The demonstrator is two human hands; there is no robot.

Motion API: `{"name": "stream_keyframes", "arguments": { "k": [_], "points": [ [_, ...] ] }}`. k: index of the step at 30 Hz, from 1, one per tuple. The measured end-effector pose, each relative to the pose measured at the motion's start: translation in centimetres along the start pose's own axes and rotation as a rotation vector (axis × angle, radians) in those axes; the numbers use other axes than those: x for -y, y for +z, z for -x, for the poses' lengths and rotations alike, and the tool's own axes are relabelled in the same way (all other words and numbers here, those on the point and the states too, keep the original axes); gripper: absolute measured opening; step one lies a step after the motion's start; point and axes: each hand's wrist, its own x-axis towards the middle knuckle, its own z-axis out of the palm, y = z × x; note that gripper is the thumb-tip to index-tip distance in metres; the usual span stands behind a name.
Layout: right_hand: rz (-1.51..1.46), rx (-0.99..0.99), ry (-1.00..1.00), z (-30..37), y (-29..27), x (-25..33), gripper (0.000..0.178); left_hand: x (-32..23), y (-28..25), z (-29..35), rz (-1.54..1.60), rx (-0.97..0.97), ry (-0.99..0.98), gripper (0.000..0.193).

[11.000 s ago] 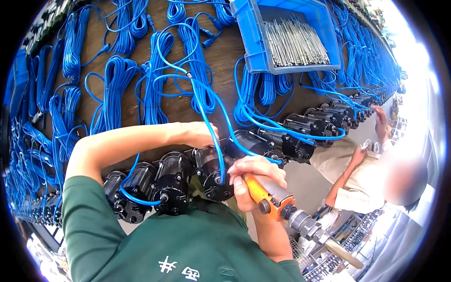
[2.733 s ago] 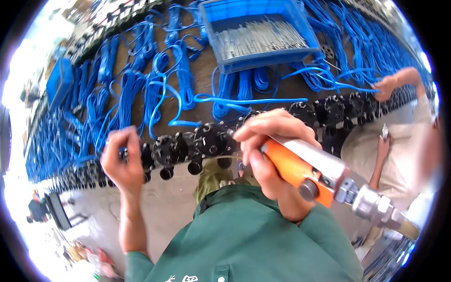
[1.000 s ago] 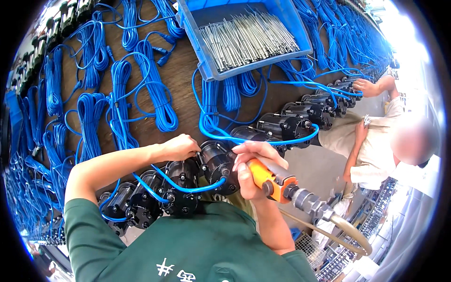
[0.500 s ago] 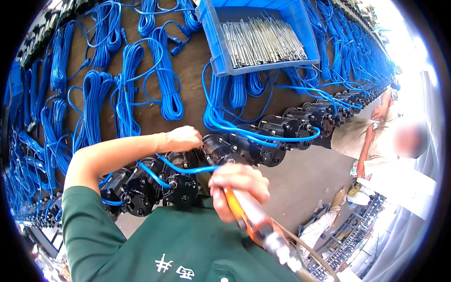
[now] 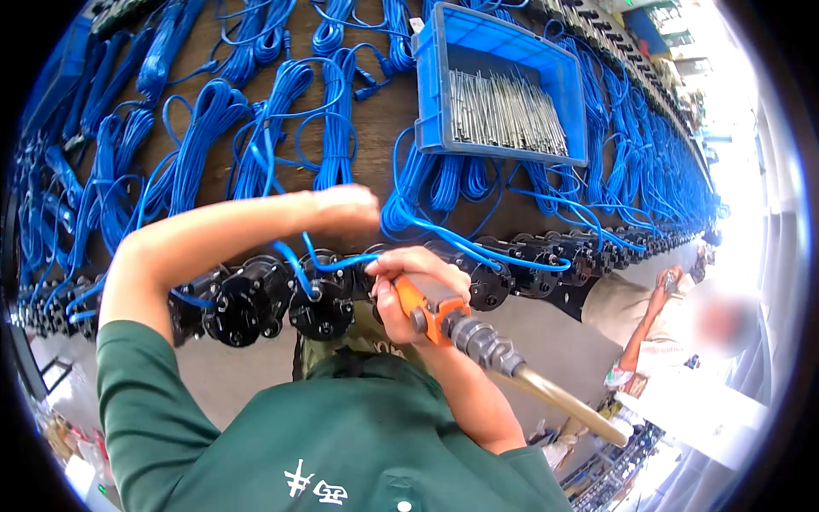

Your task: The person assembles components of water pumps on a production line using a pneumatic screwdriver, handling wires and metallic pins.

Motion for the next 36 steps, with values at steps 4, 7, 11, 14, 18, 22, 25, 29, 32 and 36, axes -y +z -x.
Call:
{"name": "stream_keyframes", "arguments": {
  "k": [4,7,11,14,18,22,25,29,32,36],
  "points": [
    [-0.17,0.006,0.076,0.7,-0.9,1.5,0.036,-2.5,-9.8,2.1,-0.084,-0.259,-0.608,0.022],
    [-0.223,0.116,-0.134,1.1,-5.4,8.3,0.037,-12.0,-14.2,3.8,-0.087,-1.298,-0.468,0.01],
    [-0.299,0.194,-0.457,3.1,-14.7,15.0,0.046,-25.8,-4.8,4.1,-0.085,-1.646,-0.172,0.013],
    [-0.363,0.21,-0.552,4.4,-19.7,16.3,0.049,-29.5,7.6,-2.1,0.006,-1.381,-0.494,0.02],
    [-0.415,0.103,-0.458,5.7,-21.1,15.0,0.046,-28.8,15.1,-6.9,0.092,-1.077,-0.732,0.029],
    [-0.396,0.03,-0.286,5.9,-19.2,12.3,0.044,-28.5,17.6,-8.8,0.676,-0.897,-1.016,0.026],
    [-0.401,0.072,-0.179,5.9,-17.5,9.6,0.046,-27.1,18.1,-10.7,1.672,-1.338,-0.917,0.024],
    [-0.35,0.116,-0.109,6.3,-15.2,7.2,0.049,-24.0,18.7,-13.9,2.616,-2.016,-0.284,0.021],
    [-0.283,0.184,-0.117,6.6,-14.5,5.8,0.048,-23.4,19.7,-16.2,2.489,-2.249,-0.085,0.02],
    [-0.294,0.241,-0.099,6.7,-13.8,4.5,0.047,-23.5,20.0,-16.5,2.486,-2.291,0.002,0.018]
  ]
}}
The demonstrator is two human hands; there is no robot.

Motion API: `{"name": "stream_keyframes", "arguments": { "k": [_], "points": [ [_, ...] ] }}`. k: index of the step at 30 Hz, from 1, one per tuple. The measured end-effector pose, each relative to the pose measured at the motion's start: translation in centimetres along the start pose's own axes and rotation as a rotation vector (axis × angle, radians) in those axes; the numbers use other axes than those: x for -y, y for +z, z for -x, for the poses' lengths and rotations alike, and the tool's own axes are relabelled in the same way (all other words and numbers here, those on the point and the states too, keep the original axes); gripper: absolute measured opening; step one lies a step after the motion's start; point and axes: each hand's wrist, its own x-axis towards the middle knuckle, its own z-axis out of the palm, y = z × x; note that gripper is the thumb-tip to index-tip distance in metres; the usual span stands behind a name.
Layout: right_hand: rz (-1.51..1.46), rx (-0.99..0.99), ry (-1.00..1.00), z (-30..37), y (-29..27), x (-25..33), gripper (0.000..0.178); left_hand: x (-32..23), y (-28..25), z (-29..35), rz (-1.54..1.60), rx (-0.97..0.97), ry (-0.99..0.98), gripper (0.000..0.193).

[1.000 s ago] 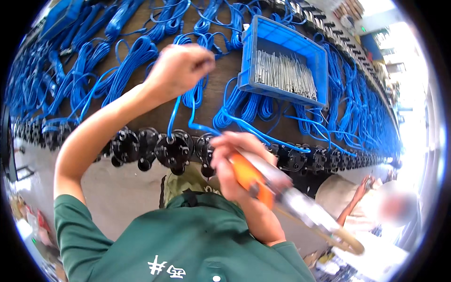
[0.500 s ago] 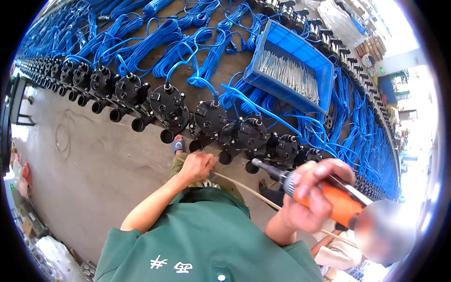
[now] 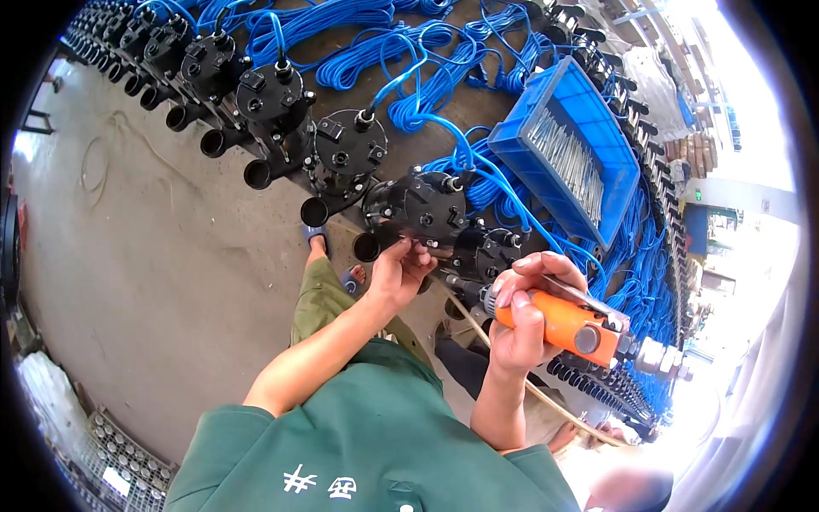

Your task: The person assembles components of water pumps on a production line using a pneumatic screwdriver, handling wires and metallic pins.

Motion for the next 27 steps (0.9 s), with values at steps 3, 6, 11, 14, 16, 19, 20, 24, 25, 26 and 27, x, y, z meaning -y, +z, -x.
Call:
{"name": "stream_keyframes", "arguments": {
  "k": [3,6,11,14,16,19,20,24,25,26,27],
  "points": [
    [-0.013,0.016,0.035,-0.1,0.4,-0.9,0.046,-0.4,-0.9,-0.6,-0.006,0.028,0.017,0.018],
    [-0.009,0.023,0.032,-0.3,0.6,-1.6,0.044,-0.3,-1.1,-0.7,-0.006,0.038,0.019,0.019],
    [-0.033,0.013,-0.007,-0.4,0.7,-3.0,0.044,-0.3,-1.0,-0.9,-0.02,0.02,0.022,0.019],
    [-0.054,0.022,-0.027,-0.6,0.8,-3.9,0.041,-0.2,-0.7,-0.8,-0.016,0.02,0.026,0.019],
    [-0.076,0.036,-0.036,-0.6,1.0,-4.6,0.039,-0.3,-0.6,-0.5,-0.014,0.02,0.03,0.019],
    [-0.046,0.107,-0.03,-0.6,1.1,-5.6,0.036,-0.3,-0.5,-0.4,-0.028,0.006,0.036,0.018],
    [-0.043,0.141,-0.036,-0.7,1.1,-5.9,0.035,-0.3,-0.7,-0.7,-0.03,0.019,0.037,0.018],
    [-0.07,0.143,-0.032,-0.8,1.0,-6.0,0.034,-0.3,-1.1,-1.1,-0.056,0.034,0.05,0.019],
    [-0.073,0.145,-0.03,-0.9,1.0,-6.0,0.035,-0.2,-1.2,-1.3,-0.064,0.032,0.057,0.019],
    [-0.075,0.146,-0.026,-0.9,1.0,-6.1,0.035,-0.1,-1.4,-1.4,-0.054,0.025,0.061,0.019],
    [-0.075,0.149,-0.025,-0.8,1.1,-6.0,0.035,0.0,-1.6,-1.4,-0.044,0.019,0.065,0.019]
  ]
}}
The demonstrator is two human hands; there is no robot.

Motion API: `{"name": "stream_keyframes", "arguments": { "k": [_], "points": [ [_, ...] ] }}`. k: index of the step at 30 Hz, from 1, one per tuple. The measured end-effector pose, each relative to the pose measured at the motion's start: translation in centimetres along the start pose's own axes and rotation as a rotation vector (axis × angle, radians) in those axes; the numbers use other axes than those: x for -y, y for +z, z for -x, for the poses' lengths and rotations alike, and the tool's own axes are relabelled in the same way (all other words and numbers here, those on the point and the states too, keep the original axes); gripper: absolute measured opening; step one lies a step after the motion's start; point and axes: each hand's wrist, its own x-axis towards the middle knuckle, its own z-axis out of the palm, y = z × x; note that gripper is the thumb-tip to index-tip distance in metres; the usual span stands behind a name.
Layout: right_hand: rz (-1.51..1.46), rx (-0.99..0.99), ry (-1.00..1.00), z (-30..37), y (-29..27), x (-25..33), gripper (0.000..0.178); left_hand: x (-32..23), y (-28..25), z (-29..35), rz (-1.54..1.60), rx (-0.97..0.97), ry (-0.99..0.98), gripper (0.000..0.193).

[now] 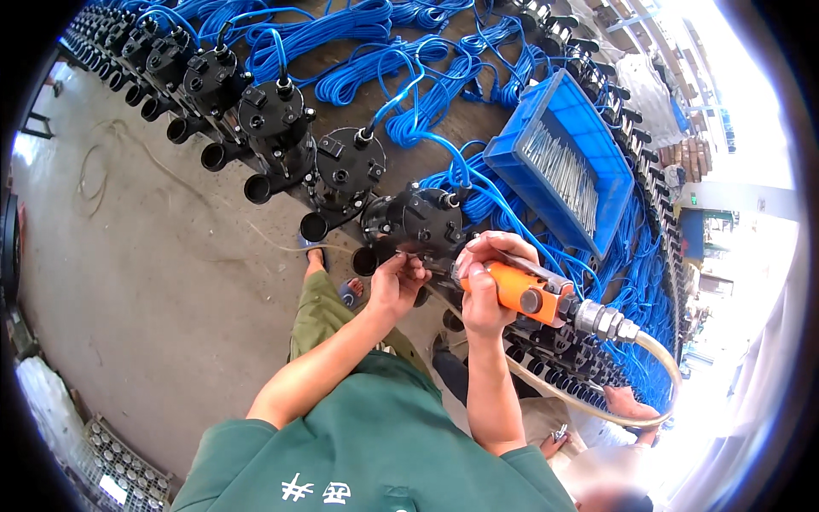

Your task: The person assembles components of water pumps on a production line using a pneumatic screwdriver, handling wires and metallic pins.

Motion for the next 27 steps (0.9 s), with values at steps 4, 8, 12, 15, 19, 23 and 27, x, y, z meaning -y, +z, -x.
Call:
{"name": "stream_keyframes", "arguments": {
  "k": [4,8,12,15,19,23,27],
  "points": [
    [-0.026,0.03,0.017,-0.3,0.3,0.1,0.03,0.3,-0.1,0.0,0.019,0.009,0.024,0.019],
    [0.018,0.076,0.061,-0.1,0.6,-0.1,0.029,-0.1,0.2,0.0,0.015,-0.042,0.018,0.02],
    [-0.004,0.111,0.053,-0.3,0.2,-0.5,0.032,-2.0,1.4,2.4,-0.352,-0.101,0.048,0.015],
    [0.004,0.103,0.078,-0.4,0.2,-0.5,0.03,-3.8,2.8,5.1,-1.147,-0.141,0.487,0.036],
    [0.018,0.074,0.095,-0.8,0.5,-0.5,0.03,-5.6,4.8,5.0,-1.698,-0.047,1.131,0.091],
    [0.018,0.072,0.166,-2.6,2.1,1.8,0.039,-7.8,4.9,2.3,-1.685,0.081,1.126,0.118],
    [-0.067,0.082,-0.004,-5.5,4.7,2.4,0.039,-9.8,4.4,-0.2,-1.664,0.36,0.811,0.119]
  ]
}}
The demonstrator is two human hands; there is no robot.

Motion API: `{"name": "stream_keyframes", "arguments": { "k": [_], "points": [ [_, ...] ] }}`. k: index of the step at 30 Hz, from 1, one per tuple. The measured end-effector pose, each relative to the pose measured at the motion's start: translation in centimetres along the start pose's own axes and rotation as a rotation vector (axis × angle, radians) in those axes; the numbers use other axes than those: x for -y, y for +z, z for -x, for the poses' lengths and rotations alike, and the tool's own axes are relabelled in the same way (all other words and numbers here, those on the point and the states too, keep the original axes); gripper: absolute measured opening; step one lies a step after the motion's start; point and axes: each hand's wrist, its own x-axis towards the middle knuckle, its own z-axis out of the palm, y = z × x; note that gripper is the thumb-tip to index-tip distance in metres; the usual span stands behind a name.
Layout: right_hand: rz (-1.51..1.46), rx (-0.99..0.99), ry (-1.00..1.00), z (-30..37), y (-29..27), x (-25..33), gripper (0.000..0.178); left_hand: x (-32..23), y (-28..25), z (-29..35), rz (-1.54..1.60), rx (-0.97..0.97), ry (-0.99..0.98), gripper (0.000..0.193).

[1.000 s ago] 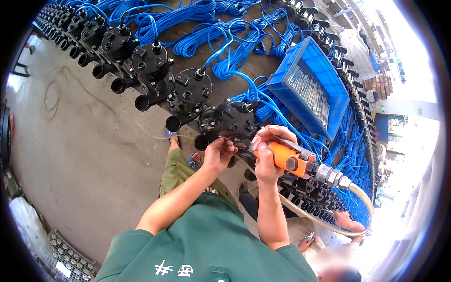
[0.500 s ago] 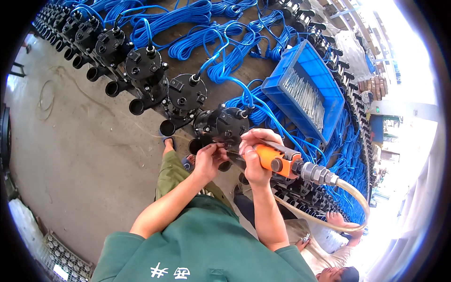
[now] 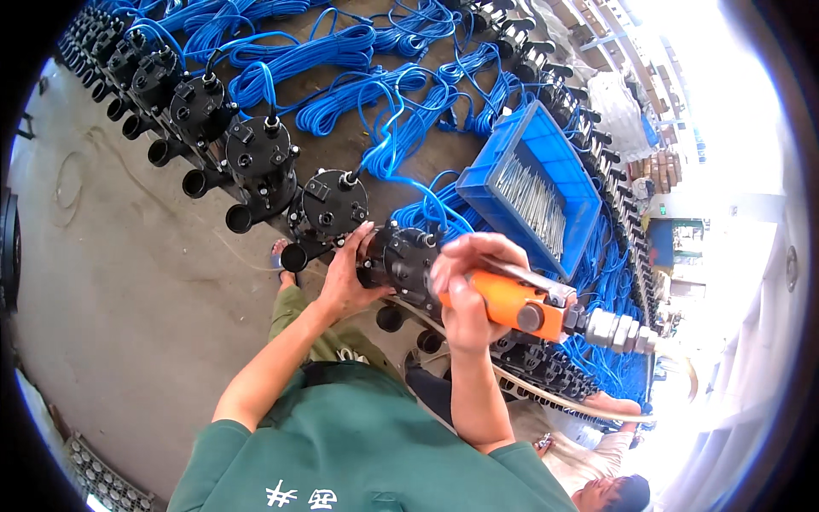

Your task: The person assembles components of water pumps on a production line using a pneumatic screwdriver, handling wires and metallic pins.

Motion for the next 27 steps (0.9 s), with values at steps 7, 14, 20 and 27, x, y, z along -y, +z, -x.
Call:
{"name": "stream_keyframes", "arguments": {
  "k": [7,14,20,27],
  "points": [
    [0.159,-0.011,0.04,-4.2,0.8,-4.6,0.032,1.2,-1.0,-1.8,-0.028,0.086,0.181,0.121],
    [0.216,0.1,0.165,-4.4,0.3,-7.1,0.026,1.1,-1.1,-1.9,0.008,0.055,0.205,0.106],
    [0.148,0.107,0.118,-4.7,-0.5,-7.8,0.028,1.3,-0.7,-1.9,-0.034,0.054,0.16,0.11],
    [0.06,0.182,0.142,-2.0,2.0,-3.0,0.04,1.5,-0.6,-1.7,-0.023,0.075,0.129,0.118]
  ]
}}
